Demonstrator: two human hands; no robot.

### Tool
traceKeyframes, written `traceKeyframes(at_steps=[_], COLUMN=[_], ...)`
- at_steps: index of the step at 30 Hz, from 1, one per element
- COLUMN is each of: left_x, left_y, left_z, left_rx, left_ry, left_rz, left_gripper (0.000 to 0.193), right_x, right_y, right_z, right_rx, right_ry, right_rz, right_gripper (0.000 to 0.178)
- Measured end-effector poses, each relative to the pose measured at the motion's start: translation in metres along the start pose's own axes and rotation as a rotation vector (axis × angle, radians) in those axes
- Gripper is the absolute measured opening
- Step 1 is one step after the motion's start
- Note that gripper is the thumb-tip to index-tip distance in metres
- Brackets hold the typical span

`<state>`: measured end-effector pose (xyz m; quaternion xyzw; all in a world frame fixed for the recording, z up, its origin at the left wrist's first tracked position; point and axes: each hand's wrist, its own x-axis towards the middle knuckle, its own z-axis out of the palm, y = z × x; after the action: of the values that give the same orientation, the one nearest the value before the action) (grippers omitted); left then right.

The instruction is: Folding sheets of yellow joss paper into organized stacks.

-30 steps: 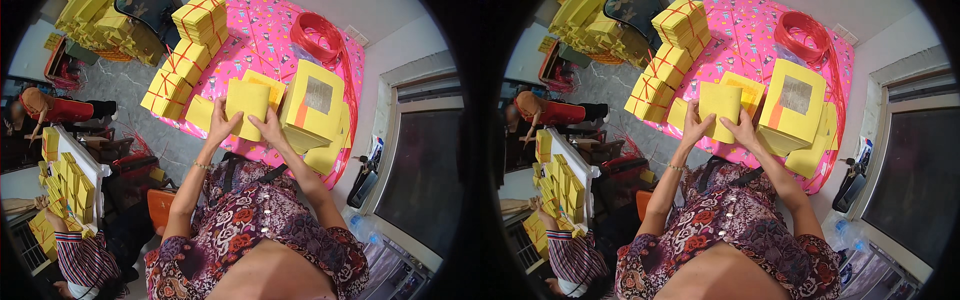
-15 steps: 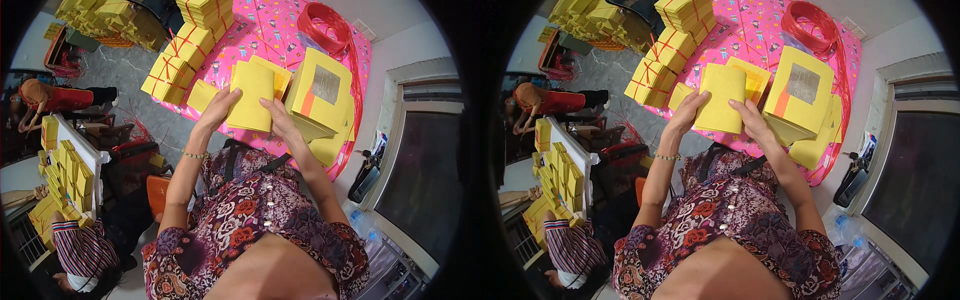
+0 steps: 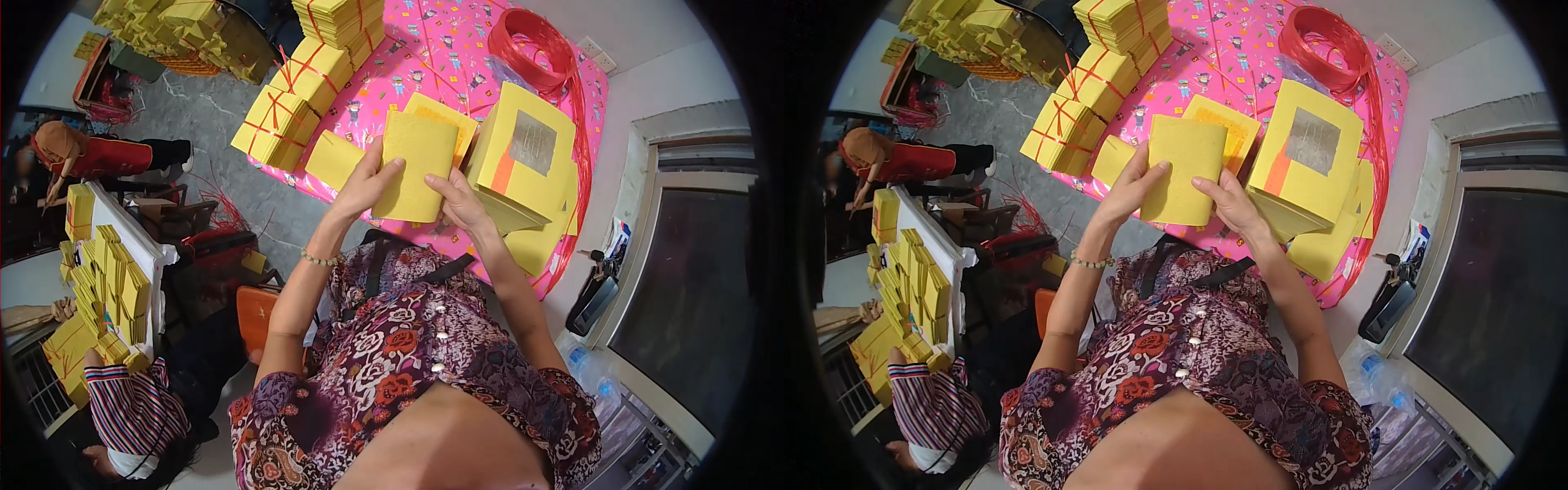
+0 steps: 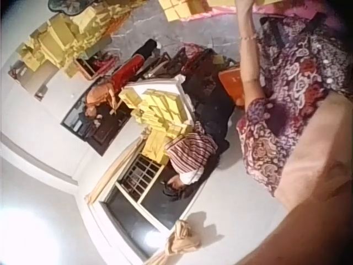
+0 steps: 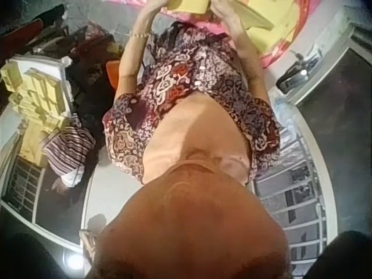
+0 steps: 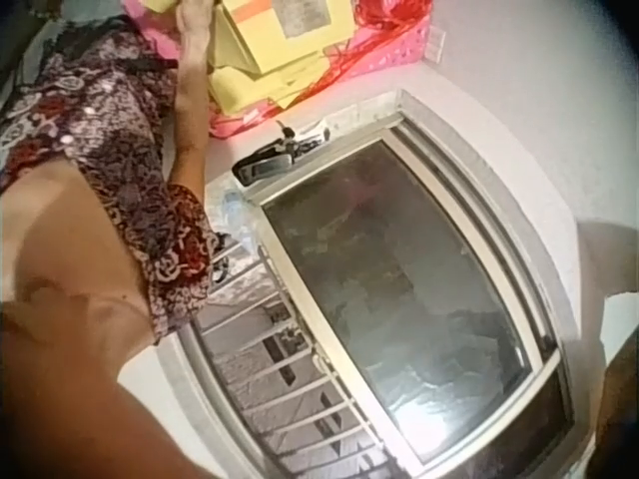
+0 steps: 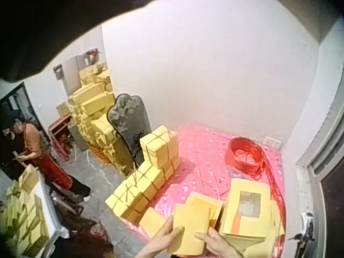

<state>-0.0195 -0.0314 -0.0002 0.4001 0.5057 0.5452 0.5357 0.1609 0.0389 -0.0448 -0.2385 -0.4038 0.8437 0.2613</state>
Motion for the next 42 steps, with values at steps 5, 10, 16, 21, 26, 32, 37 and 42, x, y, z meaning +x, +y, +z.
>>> traceKeyframes(at_steps=[5, 10, 16, 21, 26, 32, 37, 42], left_x=[-0.002, -0.001, 0.008, 0.014, 0.016, 0.016, 0.014, 0.007], left_y=[-0.012, -0.015, -0.01, -0.025, -0.026, -0.024, -0.027, -0.032], left_z=[0.004, 0.008, 0.009, 0.008, 0.012, 0.015, 0.019, 0.03], left_rx=[0.054, 0.028, -0.271, -0.338, -0.326, -0.328, -0.186, -0.087], left_ry=[0.02, 0.047, 0.074, 0.107, 0.142, 0.089, 0.115, 0.159], left_rz=[0.102, 0.099, -0.179, -0.225, -0.29, -0.264, -0.196, 0.019], left_gripper=[0.047, 0.046, 0.039, 0.037, 0.036, 0.036, 0.038, 0.041], right_x=[-0.003, -0.001, 0.006, 0.007, 0.006, 0.002, -0.004, -0.013], right_y=[0.001, 0.003, -0.003, -0.006, -0.009, -0.013, -0.015, -0.018], right_z=[0.003, 0.006, 0.01, 0.016, 0.018, 0.019, 0.023, 0.028], right_rx=[-0.049, -0.095, -0.142, -0.117, -0.07, -0.041, -0.08, -0.15], right_ry=[0.04, 0.175, 0.23, 0.284, 0.321, 0.31, 0.307, 0.312], right_rz=[-0.031, -0.084, -0.067, -0.005, 0.029, 0.052, -0.011, -0.08], right_gripper=[0.045, 0.038, 0.036, 0.036, 0.037, 0.037, 0.037, 0.037])
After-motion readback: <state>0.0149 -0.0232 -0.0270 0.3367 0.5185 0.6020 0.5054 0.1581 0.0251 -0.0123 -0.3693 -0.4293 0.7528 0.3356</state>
